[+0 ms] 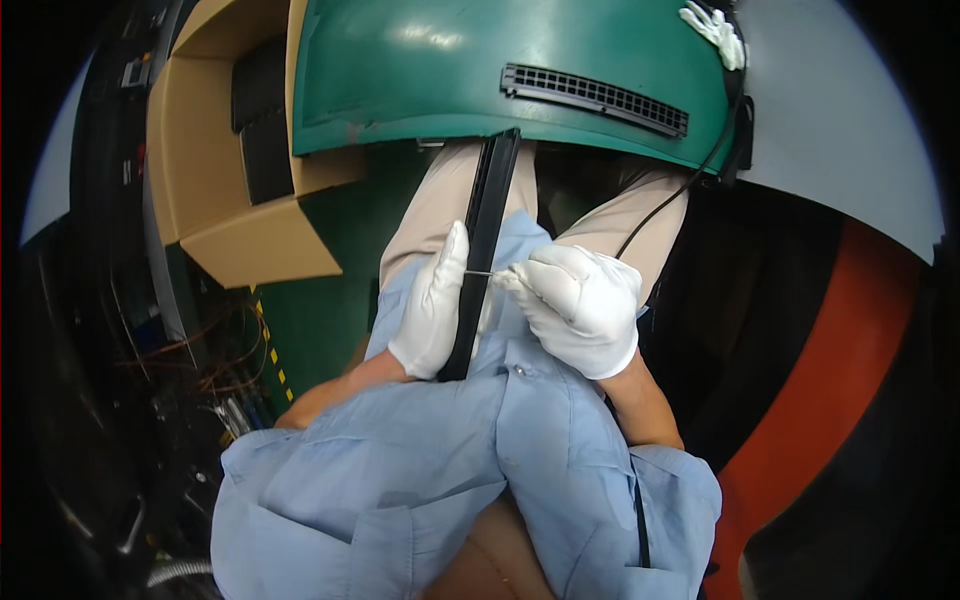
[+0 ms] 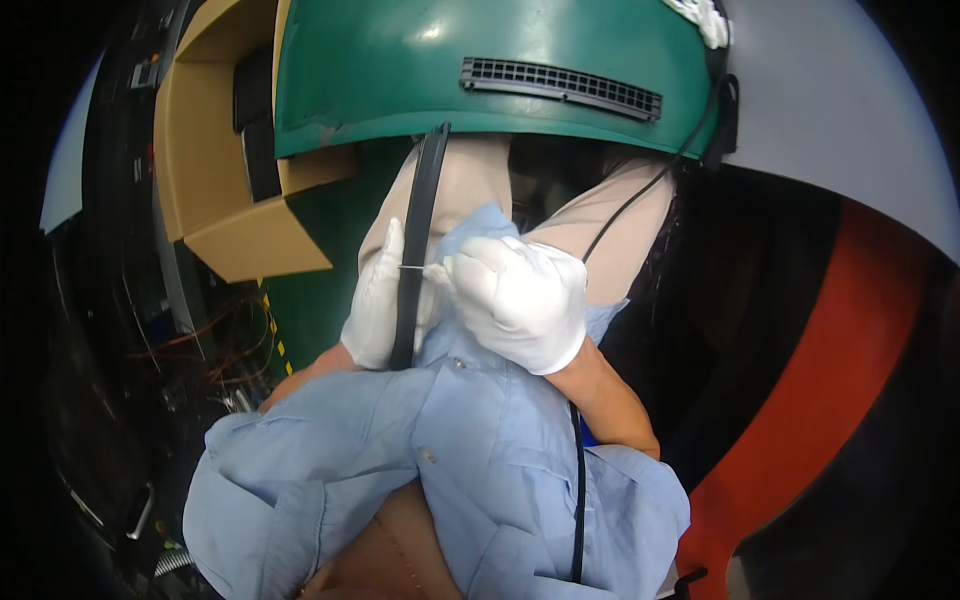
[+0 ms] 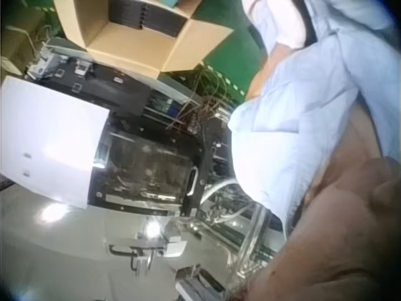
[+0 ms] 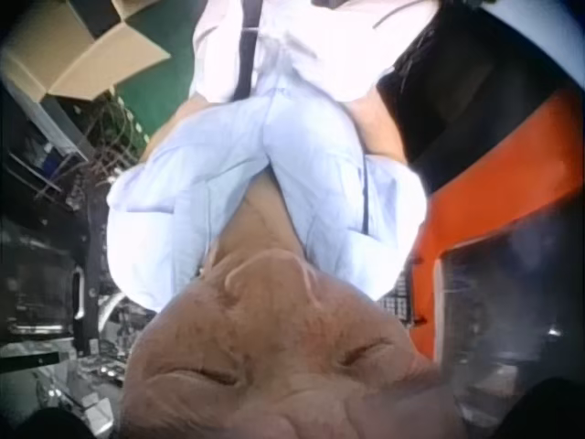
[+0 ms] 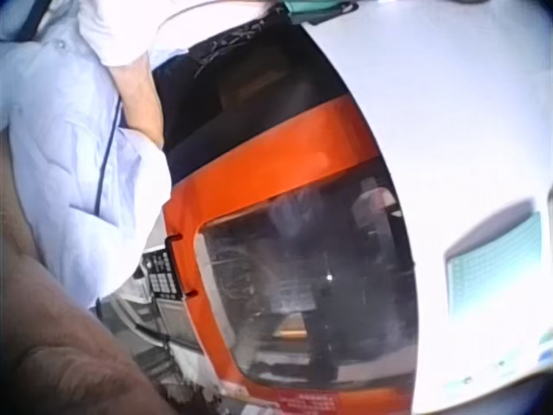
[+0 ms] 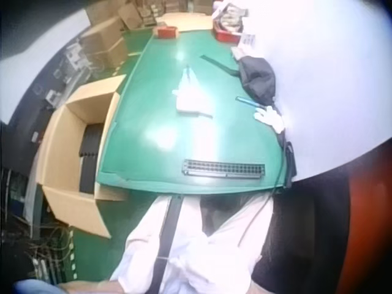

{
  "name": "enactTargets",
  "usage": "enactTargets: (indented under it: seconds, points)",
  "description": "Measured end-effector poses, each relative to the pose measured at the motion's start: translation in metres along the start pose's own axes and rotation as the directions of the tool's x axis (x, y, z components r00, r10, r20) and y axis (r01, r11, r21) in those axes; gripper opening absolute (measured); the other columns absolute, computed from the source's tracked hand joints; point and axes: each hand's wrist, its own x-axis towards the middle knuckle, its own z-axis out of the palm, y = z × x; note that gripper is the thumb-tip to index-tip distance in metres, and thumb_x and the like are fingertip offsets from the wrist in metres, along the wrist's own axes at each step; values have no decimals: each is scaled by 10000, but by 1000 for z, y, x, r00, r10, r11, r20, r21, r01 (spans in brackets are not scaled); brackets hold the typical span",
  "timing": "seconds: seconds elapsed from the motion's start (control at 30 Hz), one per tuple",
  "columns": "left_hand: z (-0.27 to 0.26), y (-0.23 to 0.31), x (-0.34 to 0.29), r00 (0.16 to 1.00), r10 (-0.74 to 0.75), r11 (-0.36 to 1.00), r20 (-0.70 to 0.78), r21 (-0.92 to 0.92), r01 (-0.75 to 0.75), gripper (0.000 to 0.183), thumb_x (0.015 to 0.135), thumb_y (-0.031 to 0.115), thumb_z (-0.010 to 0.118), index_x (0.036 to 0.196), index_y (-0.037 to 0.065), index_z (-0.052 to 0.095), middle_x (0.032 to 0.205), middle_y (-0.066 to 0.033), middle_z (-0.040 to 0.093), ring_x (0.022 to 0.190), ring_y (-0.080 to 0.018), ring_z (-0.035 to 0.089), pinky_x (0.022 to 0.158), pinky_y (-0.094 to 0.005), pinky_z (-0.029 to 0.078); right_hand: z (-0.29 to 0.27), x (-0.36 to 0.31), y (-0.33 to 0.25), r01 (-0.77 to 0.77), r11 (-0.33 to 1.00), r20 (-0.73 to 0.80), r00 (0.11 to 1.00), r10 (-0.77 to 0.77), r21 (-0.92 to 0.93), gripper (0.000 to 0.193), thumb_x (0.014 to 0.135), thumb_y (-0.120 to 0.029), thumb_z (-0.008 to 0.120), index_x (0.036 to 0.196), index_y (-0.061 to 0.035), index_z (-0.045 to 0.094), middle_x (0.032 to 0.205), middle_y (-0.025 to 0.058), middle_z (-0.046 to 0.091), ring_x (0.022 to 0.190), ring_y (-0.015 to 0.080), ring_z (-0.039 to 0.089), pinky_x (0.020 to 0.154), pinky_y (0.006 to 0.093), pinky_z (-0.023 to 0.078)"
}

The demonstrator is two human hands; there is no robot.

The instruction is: The person uses a screwdriver to tighten screws on a black rectangular electronic component. They place the component into a cardboard box, then retrieve a cardboard insert from a blue bin to line the box. The person closes the box flaps and briefly interacts with a large orange industrial machine before returning to the table to repeat the assembly process on another component.

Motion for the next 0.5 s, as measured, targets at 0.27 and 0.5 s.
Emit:
enactTargets:
  seconds: [0.27,0.5]
  points:
    - [11,6,-8,998,43,999,49,29,-44,629,1047,594,234,765,89,481,451,-36,381,329,-139,347,338,-273,292,-13,27,24,15,995,-143,989,-29,-96,161,748,-115,828,789,-60,682,729,65,644,542,220,608,498,303,475]
    - [8,4,-9,997,56,996,61,60,-60,638,1028,634,256,779,89,476,451,-31,379,334,-140,343,354,-278,292,-20,45,35,-43,991,-200,980,17,-125,154,770,-78,814,769,-31,668,703,78,629,560,224,616,513,307,485]
